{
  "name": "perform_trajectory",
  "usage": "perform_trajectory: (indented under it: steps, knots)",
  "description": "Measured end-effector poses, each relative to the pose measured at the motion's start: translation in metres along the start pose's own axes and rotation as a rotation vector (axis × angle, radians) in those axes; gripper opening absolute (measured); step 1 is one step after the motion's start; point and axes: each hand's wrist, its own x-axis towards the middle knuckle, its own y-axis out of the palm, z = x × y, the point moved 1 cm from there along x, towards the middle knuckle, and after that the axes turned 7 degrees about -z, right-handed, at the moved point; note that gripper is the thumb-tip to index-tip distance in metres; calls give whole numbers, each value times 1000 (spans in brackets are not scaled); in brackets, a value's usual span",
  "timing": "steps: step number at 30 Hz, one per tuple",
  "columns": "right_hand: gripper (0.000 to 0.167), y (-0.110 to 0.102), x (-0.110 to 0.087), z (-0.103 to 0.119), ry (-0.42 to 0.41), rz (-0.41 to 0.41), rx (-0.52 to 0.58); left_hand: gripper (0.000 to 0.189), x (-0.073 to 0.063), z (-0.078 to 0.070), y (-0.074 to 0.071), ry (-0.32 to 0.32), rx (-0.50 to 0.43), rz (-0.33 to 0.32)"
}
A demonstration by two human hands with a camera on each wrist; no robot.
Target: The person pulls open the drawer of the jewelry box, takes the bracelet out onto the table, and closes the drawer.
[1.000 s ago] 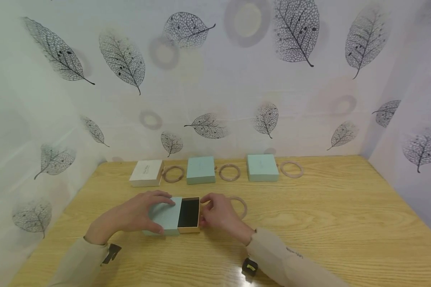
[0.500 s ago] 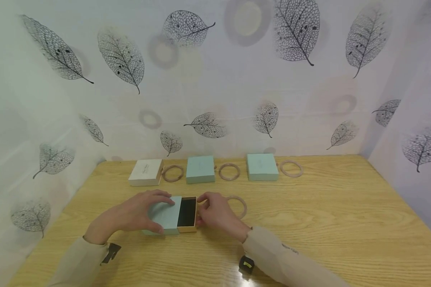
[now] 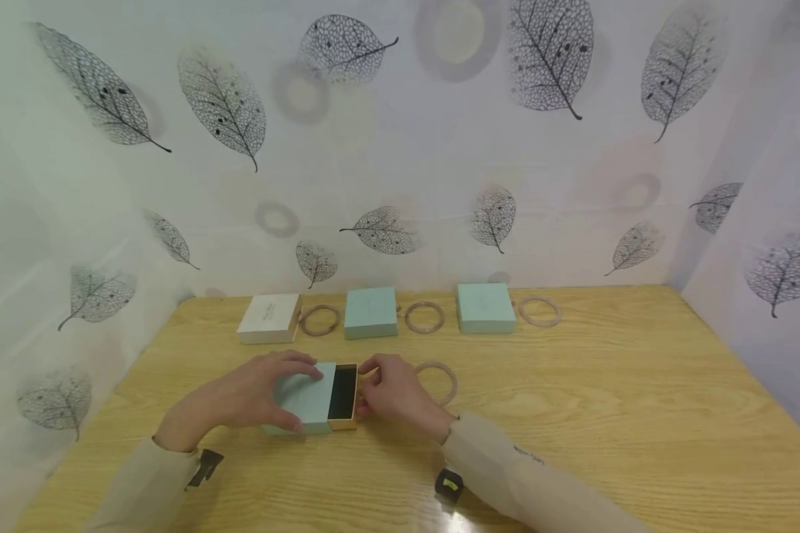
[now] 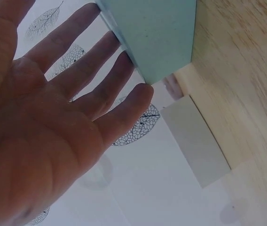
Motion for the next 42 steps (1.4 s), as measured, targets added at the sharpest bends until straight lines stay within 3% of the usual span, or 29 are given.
perform_trajectory:
  steps: [17, 33, 42]
  knots:
    - [26, 12, 8, 3, 56, 24, 32, 67, 2, 0, -1, -10, -2, 7]
    - [28, 22, 12, 0, 20, 35, 33, 66, 1, 2, 0, -31, -24, 15]
    - [29, 25, 10, 5, 49, 64, 50, 66, 1, 4, 2, 3, -10, 0]
